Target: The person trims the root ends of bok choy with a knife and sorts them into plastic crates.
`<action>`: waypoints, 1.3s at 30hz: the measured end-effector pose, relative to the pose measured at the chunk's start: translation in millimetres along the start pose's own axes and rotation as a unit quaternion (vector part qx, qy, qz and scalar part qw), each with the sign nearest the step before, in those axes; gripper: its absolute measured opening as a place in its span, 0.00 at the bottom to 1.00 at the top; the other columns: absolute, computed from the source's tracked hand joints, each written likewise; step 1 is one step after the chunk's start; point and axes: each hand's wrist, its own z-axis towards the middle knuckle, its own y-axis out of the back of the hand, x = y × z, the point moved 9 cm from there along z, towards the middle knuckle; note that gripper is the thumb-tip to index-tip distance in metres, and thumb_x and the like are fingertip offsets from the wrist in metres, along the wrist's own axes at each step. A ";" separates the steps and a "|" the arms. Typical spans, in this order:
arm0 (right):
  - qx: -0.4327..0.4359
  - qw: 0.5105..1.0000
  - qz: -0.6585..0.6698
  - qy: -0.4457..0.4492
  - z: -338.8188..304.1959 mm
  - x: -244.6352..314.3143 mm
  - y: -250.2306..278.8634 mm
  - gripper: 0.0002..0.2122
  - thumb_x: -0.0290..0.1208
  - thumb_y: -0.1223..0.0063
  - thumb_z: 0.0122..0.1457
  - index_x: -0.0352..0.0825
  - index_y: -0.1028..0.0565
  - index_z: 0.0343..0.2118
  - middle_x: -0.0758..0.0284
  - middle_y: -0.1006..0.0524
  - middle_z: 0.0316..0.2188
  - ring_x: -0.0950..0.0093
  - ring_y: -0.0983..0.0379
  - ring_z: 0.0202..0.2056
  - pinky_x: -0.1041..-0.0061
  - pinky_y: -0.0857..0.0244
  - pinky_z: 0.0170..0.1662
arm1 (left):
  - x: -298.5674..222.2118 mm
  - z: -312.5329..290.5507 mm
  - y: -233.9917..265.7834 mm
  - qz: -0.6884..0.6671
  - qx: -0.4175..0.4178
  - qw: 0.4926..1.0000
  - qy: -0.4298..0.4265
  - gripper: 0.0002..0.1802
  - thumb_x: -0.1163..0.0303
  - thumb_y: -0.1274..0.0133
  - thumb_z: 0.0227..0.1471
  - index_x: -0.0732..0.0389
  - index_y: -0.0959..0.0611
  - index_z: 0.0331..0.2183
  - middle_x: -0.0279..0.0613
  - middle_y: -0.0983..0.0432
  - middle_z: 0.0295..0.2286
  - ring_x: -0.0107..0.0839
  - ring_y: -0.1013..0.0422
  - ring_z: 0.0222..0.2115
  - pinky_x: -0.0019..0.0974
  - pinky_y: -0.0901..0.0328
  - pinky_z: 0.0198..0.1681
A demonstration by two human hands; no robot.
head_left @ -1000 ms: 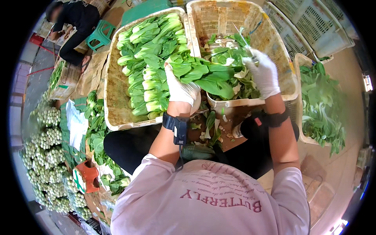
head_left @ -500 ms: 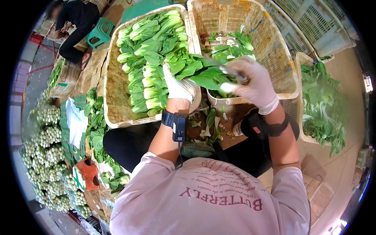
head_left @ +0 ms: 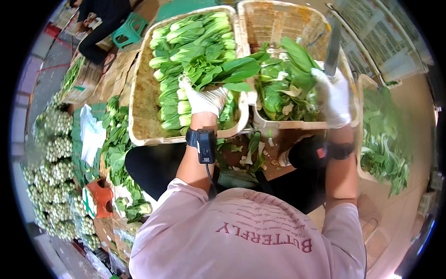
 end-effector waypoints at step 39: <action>0.090 0.930 -0.336 0.118 22.3 -22.4 -56.8 0.13 0.30 0.50 0.57 0.32 0.29 0.44 0.62 0.24 0.30 0.77 0.29 0.28 0.80 0.35 0.35 | -139.1 144.4 233.2 0.950 -0.072 0.245 0.179 0.41 0.55 0.35 0.31 0.63 0.29 0.47 0.52 0.25 0.39 0.40 0.26 0.37 0.38 0.32 0.40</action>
